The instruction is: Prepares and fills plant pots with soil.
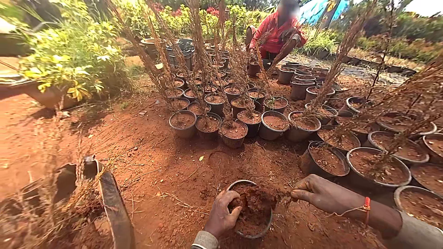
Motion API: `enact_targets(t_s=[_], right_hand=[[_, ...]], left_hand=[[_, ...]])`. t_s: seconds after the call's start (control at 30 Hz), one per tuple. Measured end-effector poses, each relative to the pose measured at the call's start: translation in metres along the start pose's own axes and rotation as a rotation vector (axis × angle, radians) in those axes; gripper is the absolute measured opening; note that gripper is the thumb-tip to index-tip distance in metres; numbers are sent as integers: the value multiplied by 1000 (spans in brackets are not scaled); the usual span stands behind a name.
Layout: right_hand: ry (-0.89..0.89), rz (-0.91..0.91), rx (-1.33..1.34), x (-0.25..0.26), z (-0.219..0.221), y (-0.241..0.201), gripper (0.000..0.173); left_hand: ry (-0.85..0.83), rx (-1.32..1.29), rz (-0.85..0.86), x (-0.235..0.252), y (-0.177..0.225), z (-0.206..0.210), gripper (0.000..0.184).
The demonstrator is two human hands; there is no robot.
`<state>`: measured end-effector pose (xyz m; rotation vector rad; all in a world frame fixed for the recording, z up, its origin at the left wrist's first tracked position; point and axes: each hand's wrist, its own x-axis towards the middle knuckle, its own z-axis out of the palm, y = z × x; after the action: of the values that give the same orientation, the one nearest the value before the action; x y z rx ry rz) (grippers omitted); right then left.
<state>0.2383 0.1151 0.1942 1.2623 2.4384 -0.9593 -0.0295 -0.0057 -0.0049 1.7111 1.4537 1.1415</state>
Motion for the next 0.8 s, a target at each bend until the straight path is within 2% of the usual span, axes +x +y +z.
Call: enact_targets(t_s=[0.13, 0.17, 0.27, 0.3, 0.37, 0.43, 0.47, 0.5, 0.53, 0.57, 0.6, 0.63, 0.67, 0.73, 0.8], right_hand=[[35, -55, 54, -9, -3, -4, 37], [50, -51, 60, -11, -3, -9, 37], [129, -86, 23, -18, -5, -19, 37], [191, -127, -34, -23, -2, -21, 39], [405, -278, -271, -29, 10, -21, 40], [606, -463, -503, -25, 32, -8, 42], [621, -518, -593, -20, 46, 4, 41], [545, -513, -664, -17, 63, 17, 38], [355, -414, -694, -17, 77, 26, 32], [103, -232, -660, -17, 85, 26, 29], [-30, -109, -633, -13, 86, 25, 29], [-31, -82, -630, -11, 80, 22, 29], [74, -140, -631, -12, 74, 20, 28], [429, -388, -623, -7, 65, 20, 32], [584, -488, -632, -1, 62, 19, 37]], left_hand=[[-145, -36, 0, -3, 8, 0, 40], [-87, -142, -12, -4, 5, 0, 38], [245, -568, -52, 3, -3, -5, 32], [326, -628, -72, 6, -5, -8, 31], [369, -614, -160, 10, -8, -10, 41], [311, -558, -275, 12, -10, -2, 51], [268, -528, -322, 10, -9, 6, 51], [229, -488, -349, 9, -9, 13, 50], [206, -446, -354, 6, -10, 20, 49], [212, -409, -343, 5, -11, 27, 48], [220, -382, -328, 4, -12, 32, 48], [234, -366, -312, 4, -12, 35, 47], [248, -358, -301, 4, -13, 37, 47], [254, -351, -270, 3, -17, 35, 47], [248, -356, -275, 3, -17, 34, 47]])
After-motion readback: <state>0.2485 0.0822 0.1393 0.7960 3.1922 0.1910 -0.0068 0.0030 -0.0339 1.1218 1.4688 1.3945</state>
